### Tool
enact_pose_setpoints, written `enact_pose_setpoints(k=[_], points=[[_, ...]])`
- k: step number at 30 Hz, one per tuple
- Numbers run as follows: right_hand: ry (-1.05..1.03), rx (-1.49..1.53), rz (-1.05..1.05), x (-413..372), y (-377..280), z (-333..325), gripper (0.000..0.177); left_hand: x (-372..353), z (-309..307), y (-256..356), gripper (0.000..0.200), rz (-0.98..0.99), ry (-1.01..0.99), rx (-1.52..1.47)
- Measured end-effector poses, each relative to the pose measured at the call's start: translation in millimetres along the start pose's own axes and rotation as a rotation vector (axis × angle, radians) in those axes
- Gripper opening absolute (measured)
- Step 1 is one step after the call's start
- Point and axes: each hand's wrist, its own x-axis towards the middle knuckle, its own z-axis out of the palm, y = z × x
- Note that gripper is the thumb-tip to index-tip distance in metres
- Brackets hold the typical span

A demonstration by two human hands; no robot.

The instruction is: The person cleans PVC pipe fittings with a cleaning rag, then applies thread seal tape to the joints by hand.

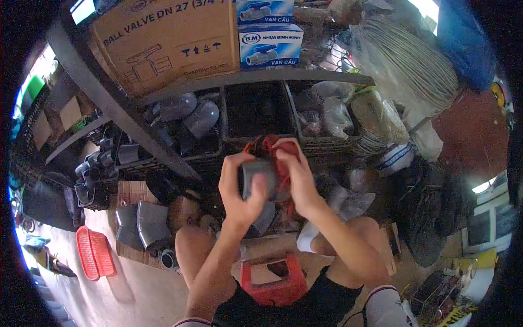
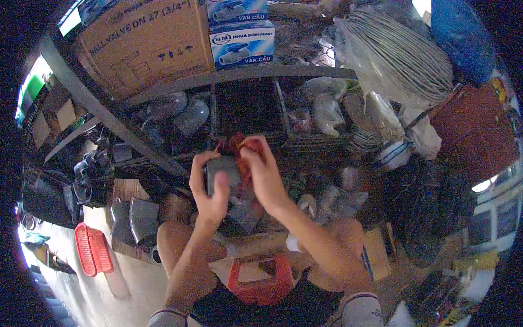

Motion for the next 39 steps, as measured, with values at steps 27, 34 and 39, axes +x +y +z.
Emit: enact_pose_setpoints(k=[27, 34, 39], points=[[-0.163, -0.047, 0.105, -23, -18, 8, 0.047, -12, 3, 3, 0.029, -0.475, 0.118, -0.303], [-0.019, 0.352, 0.291, -19, -11, 3, 0.034, -2, 0, -5, 0.037, 0.160, 0.018, -0.042], [0.046, 0.062, -0.013, -24, -14, 3, 0.022, -6, 8, 3, 0.051, 0.004, 0.113, -0.116]])
